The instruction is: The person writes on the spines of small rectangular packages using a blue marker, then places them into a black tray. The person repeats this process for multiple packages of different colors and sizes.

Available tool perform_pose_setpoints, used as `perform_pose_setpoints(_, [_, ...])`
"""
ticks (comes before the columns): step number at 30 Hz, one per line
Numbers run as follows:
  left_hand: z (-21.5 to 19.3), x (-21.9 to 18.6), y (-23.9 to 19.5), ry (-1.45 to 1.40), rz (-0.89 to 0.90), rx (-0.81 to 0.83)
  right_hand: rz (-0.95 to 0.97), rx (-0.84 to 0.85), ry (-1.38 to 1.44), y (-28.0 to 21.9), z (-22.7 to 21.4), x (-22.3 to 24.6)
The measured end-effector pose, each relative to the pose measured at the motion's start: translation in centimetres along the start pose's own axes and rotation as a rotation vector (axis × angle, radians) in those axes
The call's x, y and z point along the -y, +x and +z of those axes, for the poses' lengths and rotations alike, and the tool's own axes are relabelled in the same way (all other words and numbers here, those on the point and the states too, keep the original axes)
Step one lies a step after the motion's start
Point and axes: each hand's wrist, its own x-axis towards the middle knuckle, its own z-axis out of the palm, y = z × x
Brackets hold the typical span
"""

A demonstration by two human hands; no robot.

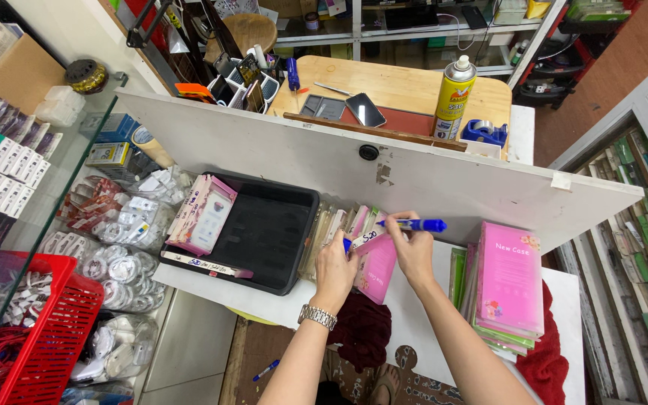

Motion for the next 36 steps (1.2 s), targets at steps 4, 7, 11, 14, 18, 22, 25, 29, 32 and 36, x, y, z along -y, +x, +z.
perform_pose_setpoints(4, [-1.5,0.1,0.1,-0.046,-0.02,-0.053,0.069,-0.179,0.151,-0.2,0.1,0.3])
perform_pose_setpoints(7, [-3.0,0.0,0.1,-0.113,-0.122,-0.127,0.036,-0.121,0.097,-0.6,1.2,0.5])
perform_pose_setpoints(11, [-5.8,0.3,0.5,-0.221,-0.108,-0.28,0.272,0.021,0.369,-1.1,5.9,0.9])
perform_pose_setpoints(14, [-7.8,1.5,1.0,-0.15,-0.08,-0.368,0.362,0.114,0.492,-1.5,10.7,1.3])
perform_pose_setpoints(18, [-10.4,5.2,2.1,-0.135,-0.063,-0.441,0.471,0.179,0.66,-1.2,18.1,0.8])
perform_pose_setpoints(22, [-12.9,10.9,3.1,-0.12,-0.102,-0.499,0.643,0.287,0.724,-0.9,25.2,-1.5])
perform_pose_setpoints(25, [-14.5,15.4,5.0,-0.084,-0.324,-0.497,0.752,0.338,0.74,0.0,30.6,-3.4])
perform_pose_setpoints(29, [-16.4,21.7,7.7,-0.064,-0.409,-0.54,0.832,0.356,0.683,0.9,37.6,-5.7])
perform_pose_setpoints(32, [-17.2,25.9,9.6,-0.001,-0.445,-0.542,0.844,0.376,0.665,1.2,41.9,-7.1])
perform_pose_setpoints(36, [-17.8,30.3,11.2,0.017,-0.445,-0.54,0.851,0.409,0.596,0.9,45.6,-7.7])
